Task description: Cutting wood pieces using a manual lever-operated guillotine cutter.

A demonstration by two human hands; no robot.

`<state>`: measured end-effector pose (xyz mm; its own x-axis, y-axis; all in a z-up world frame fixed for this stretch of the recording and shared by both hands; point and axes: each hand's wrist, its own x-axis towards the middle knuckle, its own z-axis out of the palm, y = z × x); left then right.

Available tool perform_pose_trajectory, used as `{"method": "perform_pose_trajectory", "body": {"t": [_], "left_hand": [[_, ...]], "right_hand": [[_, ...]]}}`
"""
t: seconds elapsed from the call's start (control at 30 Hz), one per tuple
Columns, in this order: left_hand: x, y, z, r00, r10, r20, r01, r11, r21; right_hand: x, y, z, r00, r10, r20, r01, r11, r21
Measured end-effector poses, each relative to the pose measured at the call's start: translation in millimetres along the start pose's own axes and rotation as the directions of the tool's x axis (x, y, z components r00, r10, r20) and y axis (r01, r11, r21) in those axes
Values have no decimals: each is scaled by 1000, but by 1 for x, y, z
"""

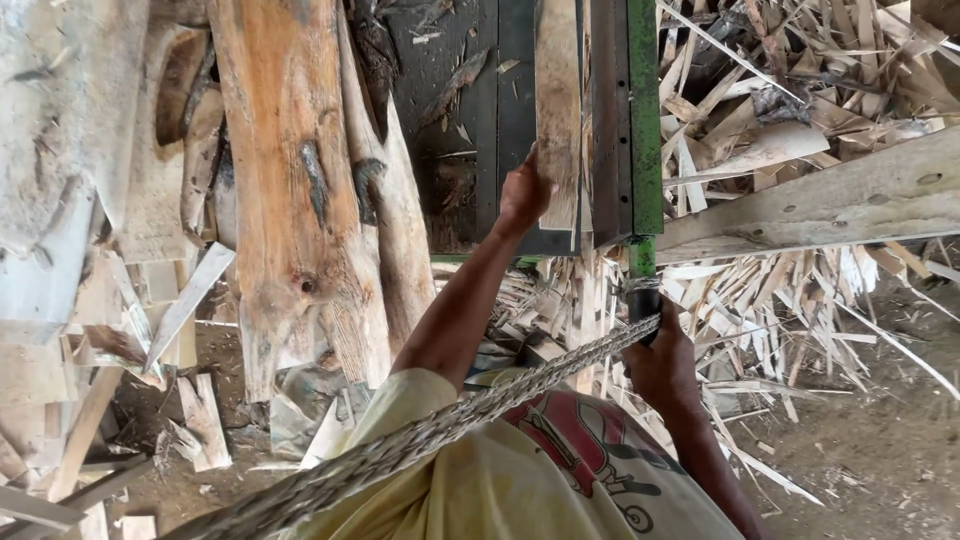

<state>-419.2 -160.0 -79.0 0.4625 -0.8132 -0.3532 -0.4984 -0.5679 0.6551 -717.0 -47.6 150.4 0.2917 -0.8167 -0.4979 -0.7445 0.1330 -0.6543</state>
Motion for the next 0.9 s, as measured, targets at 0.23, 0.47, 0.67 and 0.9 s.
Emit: {"method": "perform_pose_trajectory", "body": {"t": [0.23, 0.47, 0.67, 0.9], "left_hand": [[-4, 31, -26, 999, -22, -43, 18, 996, -85], [14, 27, -10, 996, -92, -19, 91, 996, -26], [32, 21, 8, 998, -31, -54, 33, 999, 39], [44, 7, 21, 998, 33, -47, -27, 992, 121]], "right_hand": [[35, 63, 36, 992, -107, -73, 102, 992, -69], [28, 49, 40, 980, -155, -125, 140, 982, -123], [39, 70, 43, 964, -222, -145, 195, 964, -183], [2, 0, 3, 993, 116, 21, -114, 991, -73]]}}
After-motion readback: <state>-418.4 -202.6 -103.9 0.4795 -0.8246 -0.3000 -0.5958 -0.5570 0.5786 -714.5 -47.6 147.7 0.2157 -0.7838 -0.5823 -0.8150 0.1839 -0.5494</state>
